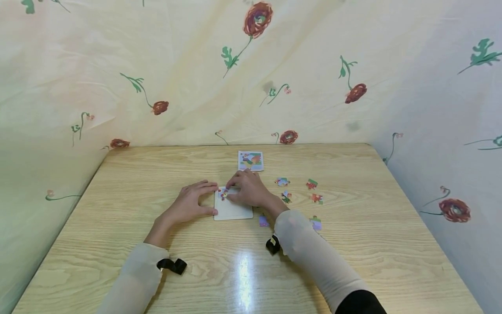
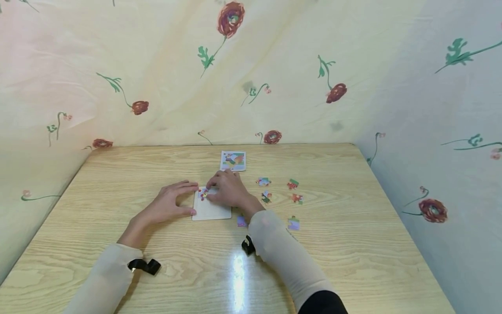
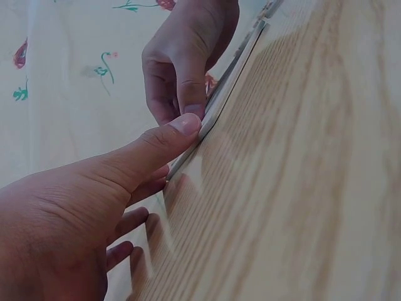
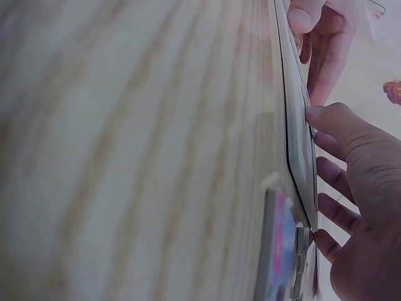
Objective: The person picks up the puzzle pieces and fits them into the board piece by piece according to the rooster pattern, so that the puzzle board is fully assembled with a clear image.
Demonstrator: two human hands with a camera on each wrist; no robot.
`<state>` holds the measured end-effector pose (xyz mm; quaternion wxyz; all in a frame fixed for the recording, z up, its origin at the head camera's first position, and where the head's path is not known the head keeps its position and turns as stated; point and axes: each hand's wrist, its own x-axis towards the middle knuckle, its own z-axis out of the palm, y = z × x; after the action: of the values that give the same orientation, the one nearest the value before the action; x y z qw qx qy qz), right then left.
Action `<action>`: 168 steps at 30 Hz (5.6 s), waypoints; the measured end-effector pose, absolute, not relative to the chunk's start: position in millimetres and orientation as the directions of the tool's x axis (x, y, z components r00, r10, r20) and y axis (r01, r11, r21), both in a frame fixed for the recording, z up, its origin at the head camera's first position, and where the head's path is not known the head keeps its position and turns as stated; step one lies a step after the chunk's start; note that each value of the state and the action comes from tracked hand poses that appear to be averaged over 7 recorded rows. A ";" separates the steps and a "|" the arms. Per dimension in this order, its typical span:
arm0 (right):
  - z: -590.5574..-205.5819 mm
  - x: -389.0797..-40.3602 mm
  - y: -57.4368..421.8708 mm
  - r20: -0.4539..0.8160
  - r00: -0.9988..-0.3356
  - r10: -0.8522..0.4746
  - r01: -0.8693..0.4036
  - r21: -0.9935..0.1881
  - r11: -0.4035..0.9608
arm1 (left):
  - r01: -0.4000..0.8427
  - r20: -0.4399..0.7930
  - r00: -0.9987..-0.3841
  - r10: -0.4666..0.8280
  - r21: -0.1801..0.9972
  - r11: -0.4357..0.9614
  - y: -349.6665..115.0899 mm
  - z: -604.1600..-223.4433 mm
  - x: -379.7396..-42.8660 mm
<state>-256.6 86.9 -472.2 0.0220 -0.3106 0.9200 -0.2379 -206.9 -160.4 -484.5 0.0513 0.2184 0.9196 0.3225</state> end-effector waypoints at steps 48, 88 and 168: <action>-439.4 -278.7 205.2 0.021 -0.899 -0.437 -0.328 -0.693 0.642 | 0.341 0.008 -0.897 0.442 0.648 0.681 -161.6 -477.1 -222.1; -465.4 -305.5 265.1 0.012 -0.907 -0.421 -0.336 -0.625 0.705 | 0.334 0.019 -0.906 0.423 0.646 0.686 -159.8 -481.9 -227.3; -456.6 -287.2 121.0 0.037 -0.823 -0.567 -0.456 -0.639 0.619 | 0.326 0.010 -0.908 0.419 0.646 0.690 -158.6 -479.0 -228.7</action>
<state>-287.2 121.0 -456.6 0.0844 -0.2857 0.8958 -0.3299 -228.7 -158.6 -479.0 0.0692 0.2032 0.9167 0.3371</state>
